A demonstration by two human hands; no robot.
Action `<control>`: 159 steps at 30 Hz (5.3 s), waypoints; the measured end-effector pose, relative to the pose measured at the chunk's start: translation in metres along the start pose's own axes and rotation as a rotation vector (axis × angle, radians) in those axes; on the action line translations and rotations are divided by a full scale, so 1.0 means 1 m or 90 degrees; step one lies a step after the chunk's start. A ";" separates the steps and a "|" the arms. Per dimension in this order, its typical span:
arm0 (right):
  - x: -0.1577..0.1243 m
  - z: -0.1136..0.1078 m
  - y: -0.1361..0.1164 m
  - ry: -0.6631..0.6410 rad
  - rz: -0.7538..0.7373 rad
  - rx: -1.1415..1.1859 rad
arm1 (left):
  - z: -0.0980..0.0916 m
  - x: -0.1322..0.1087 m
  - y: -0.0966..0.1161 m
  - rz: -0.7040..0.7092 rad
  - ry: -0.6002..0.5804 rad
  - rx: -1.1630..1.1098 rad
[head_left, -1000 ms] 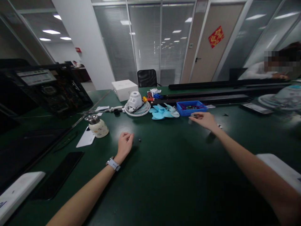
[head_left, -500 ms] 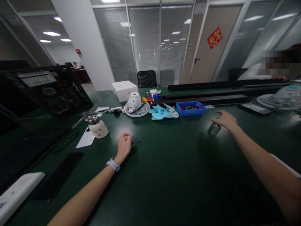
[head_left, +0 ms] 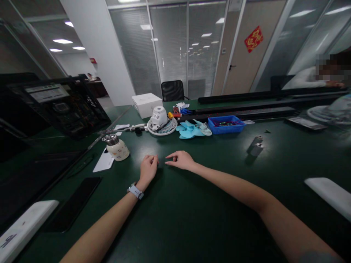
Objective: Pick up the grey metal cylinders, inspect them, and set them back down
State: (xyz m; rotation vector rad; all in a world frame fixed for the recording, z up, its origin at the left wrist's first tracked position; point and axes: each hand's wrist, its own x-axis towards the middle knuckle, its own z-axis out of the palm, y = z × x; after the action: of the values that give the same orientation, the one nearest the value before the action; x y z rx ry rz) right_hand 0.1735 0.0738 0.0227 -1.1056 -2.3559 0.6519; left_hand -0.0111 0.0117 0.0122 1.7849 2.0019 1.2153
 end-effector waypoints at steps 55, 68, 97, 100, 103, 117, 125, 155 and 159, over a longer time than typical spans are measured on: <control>-0.179 -0.184 0.185 0.367 0.552 -0.353 | 0.003 0.000 0.000 -0.057 -0.008 -0.071; -0.081 -0.095 0.045 0.131 0.040 -0.042 | 0.005 -0.003 0.002 0.089 -0.032 -0.024; -0.105 -0.011 -0.010 0.007 -0.322 -0.190 | 0.010 -0.043 0.032 0.298 -0.341 -0.031; -0.103 -0.012 -0.009 0.011 -0.324 -0.231 | 0.016 -0.040 0.027 0.227 -0.267 -0.081; -0.102 -0.014 -0.011 0.004 -0.295 -0.226 | 0.018 -0.032 0.020 0.133 -0.173 -0.135; -0.076 -0.026 0.026 0.047 -0.045 0.035 | 0.020 -0.023 0.049 0.295 -0.066 -0.015; -0.075 -0.022 0.033 0.029 -0.075 0.057 | 0.035 -0.017 0.060 0.234 -0.079 -0.061; -0.078 -0.032 0.022 0.128 0.020 0.227 | 0.017 -0.003 0.008 -0.015 0.084 -0.092; -0.086 -0.052 0.050 0.215 0.084 0.257 | 0.017 -0.005 0.012 -0.017 0.057 -0.110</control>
State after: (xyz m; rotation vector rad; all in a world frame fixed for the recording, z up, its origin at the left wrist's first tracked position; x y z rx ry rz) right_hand 0.2819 0.0449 0.0167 -1.0905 -1.7819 0.8657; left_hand 0.0098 0.0143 0.0080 1.6440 1.8951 1.4352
